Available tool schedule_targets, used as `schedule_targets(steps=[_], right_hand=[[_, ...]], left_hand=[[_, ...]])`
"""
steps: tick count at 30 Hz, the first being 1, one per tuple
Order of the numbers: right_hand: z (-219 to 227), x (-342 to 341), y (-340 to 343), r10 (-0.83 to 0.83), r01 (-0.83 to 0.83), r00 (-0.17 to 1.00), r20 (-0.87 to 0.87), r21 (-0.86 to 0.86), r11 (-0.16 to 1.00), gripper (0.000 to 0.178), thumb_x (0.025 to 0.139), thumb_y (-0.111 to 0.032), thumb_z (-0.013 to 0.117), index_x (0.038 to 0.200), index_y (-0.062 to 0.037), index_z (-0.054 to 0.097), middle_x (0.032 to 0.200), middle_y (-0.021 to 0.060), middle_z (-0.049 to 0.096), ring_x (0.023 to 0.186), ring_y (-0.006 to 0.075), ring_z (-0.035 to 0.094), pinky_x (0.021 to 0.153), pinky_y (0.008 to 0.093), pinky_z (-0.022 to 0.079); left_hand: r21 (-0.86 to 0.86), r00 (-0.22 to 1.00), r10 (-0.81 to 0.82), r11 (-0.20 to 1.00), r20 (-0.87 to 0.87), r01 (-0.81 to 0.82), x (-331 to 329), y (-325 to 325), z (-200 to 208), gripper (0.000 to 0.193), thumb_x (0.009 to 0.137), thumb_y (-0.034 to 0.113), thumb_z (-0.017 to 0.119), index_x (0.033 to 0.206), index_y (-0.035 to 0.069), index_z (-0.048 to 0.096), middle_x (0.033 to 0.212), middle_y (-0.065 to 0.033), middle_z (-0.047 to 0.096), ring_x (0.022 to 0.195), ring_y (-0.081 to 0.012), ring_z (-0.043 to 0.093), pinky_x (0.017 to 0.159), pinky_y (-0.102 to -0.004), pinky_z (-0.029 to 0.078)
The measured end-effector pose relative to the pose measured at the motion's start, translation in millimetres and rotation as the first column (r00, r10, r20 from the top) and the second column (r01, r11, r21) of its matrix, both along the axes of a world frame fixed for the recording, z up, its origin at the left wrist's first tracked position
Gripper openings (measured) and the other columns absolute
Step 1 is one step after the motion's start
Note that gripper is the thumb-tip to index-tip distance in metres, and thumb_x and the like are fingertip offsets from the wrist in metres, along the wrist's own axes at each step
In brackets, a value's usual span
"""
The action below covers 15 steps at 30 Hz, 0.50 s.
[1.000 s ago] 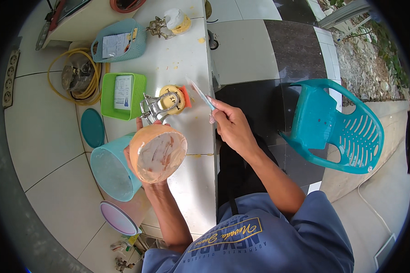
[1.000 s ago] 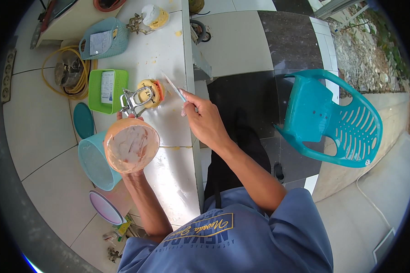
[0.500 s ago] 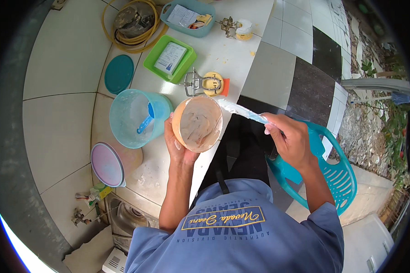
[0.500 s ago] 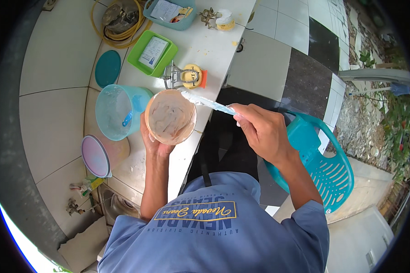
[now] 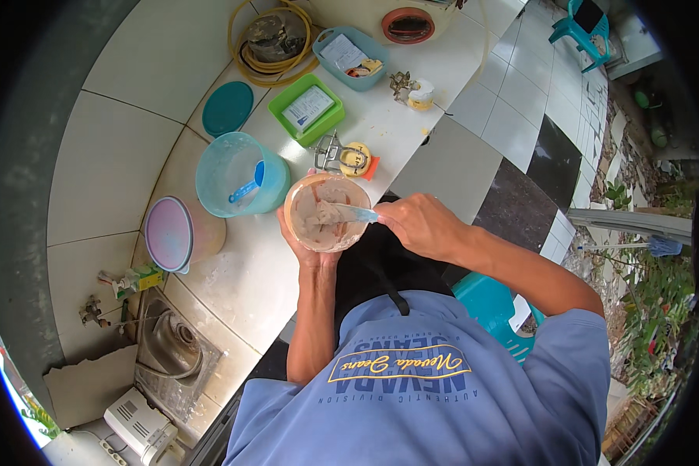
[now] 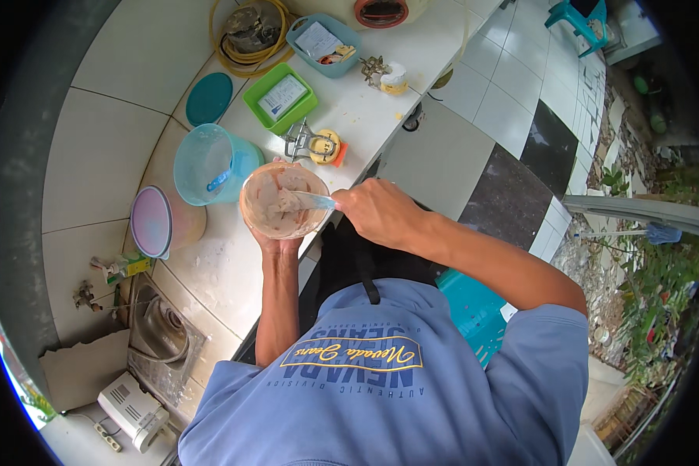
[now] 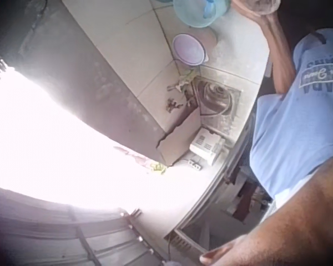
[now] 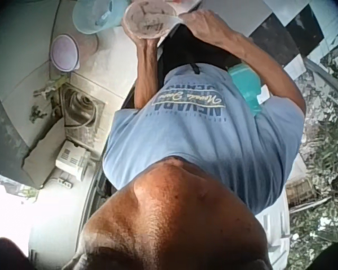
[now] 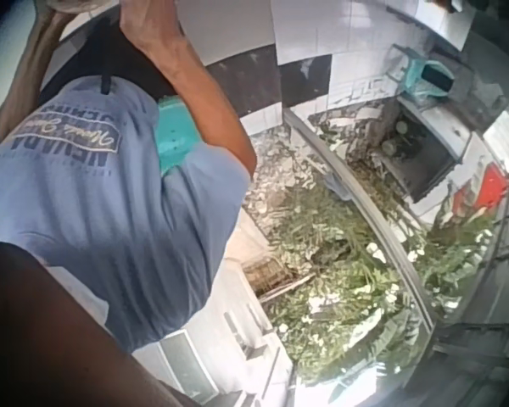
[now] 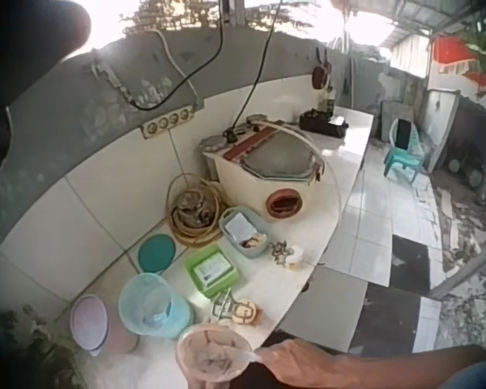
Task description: The person washes a dental model and a mixing bowl in a sink, then adds a powder material into the bowl.
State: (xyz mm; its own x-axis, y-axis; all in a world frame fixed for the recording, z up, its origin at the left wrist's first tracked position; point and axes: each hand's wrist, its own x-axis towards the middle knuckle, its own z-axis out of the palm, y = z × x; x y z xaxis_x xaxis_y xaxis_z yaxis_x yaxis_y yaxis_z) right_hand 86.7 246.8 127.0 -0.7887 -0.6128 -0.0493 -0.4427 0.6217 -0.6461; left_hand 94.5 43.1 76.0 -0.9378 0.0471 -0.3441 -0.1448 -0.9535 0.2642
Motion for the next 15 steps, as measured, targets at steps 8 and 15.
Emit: schedule_targets(steps=[8, 15], right_hand=[[64, 4, 5, 0.042, 0.066, 0.857, -0.514, 0.189, 0.980, 0.036, 0.082, -0.007, 0.065, 0.118, -0.0078, 0.068, 0.090, 0.0121, 0.062, 0.075, 0.0242, 0.067, 0.056, 0.0412, 0.055], [71, 13, 16, 0.280, -0.131, 0.892, -0.354, 0.392, 0.911, 0.038, 0.082, -0.010, 0.064, 0.120, -0.0041, 0.065, 0.090, 0.0114, 0.063, 0.077, 0.0224, 0.068, 0.055, 0.0338, 0.057]], left_hand=[[0.419, 0.986, 0.085, 0.897, 0.146, -0.139, 21, 18, -20, 0.050, 0.095, 0.039, 0.058, 0.132, 0.007, 0.053, 0.133, -0.0147, 0.057, 0.123, -0.0319, 0.054, 0.105, -0.0514, 0.047], [0.312, 0.989, -0.125, 0.939, -0.084, 0.146, 15, 24, 10, 0.069, 0.093, 0.053, 0.054, 0.140, 0.005, 0.045, 0.141, -0.0189, 0.049, 0.128, -0.0372, 0.050, 0.106, -0.0554, 0.045]])
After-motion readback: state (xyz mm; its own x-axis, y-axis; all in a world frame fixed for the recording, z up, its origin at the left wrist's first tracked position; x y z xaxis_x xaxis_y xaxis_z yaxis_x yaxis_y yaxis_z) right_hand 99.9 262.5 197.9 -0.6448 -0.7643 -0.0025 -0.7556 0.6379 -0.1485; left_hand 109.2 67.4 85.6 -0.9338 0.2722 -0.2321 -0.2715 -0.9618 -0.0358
